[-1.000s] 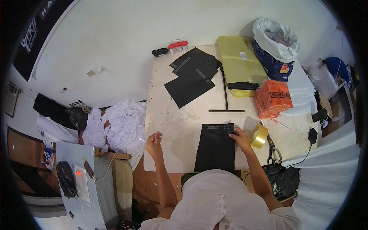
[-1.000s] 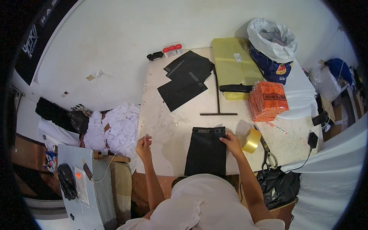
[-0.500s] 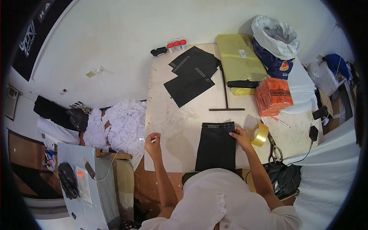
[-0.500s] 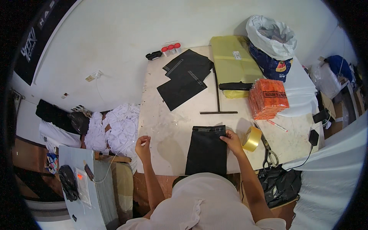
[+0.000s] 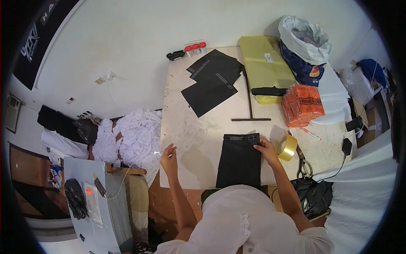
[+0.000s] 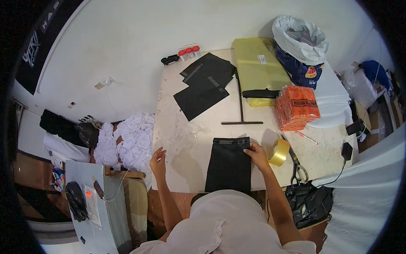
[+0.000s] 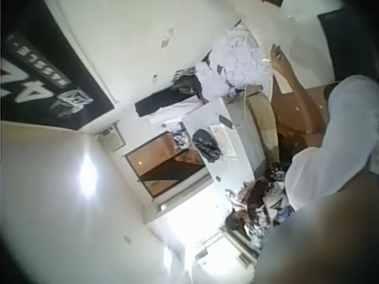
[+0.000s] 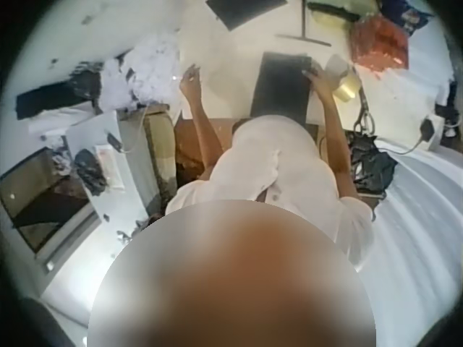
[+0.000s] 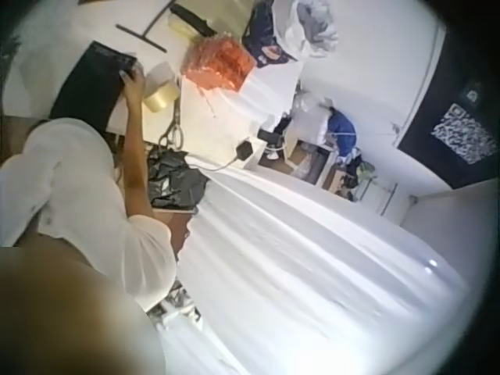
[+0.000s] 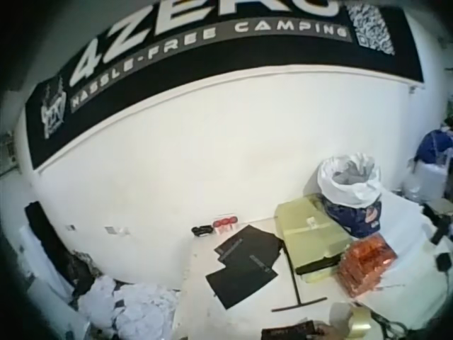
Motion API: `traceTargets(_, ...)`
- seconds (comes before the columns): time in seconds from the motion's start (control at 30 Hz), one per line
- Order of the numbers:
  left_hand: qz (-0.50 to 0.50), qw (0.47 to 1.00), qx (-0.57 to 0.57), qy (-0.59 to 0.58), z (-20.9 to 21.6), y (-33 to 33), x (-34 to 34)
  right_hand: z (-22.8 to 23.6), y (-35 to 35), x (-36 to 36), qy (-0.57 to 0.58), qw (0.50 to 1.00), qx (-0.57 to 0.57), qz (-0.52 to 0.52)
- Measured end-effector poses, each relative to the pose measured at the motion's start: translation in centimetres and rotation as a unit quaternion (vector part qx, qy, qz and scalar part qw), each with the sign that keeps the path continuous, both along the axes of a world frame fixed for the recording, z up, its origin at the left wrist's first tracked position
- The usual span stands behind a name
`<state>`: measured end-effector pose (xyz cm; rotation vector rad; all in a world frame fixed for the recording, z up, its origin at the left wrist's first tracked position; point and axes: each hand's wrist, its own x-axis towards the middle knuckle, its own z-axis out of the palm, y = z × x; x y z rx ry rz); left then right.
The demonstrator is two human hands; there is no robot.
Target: Packing items into black plastic bags, labeling them, and sealing with tape.
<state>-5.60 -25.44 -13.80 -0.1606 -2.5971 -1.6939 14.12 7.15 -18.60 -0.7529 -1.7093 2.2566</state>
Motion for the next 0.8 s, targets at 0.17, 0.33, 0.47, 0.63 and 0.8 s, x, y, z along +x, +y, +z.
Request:
traceTargets(0.17,0.023,1.000,-0.003,-0.020,0.7,0.3,0.3,-0.4,0.1,0.1,0.001,1.000,0.006,0.003)
traceTargets(0.33,0.039,0.999,0.006,-0.001,0.7,0.7,0.4,-0.8,0.2,0.1,-0.011,1.000,0.009,-0.001)
traceTargets(0.47,0.019,1.000,0.009,0.009,0.9,3.5,1.7,-0.6,0.2,0.2,-0.004,1.000,0.011,-0.001)
traceTargets(0.63,-0.156,0.987,0.019,0.029,-0.1,10.0,5.0,-0.2,0.3,0.2,-0.041,0.999,-0.002,-0.027)
traceTargets(0.8,-0.326,0.941,0.055,0.078,0.2,16.6,8.0,1.7,-0.4,0.1,-0.033,0.999,0.001,-0.043)
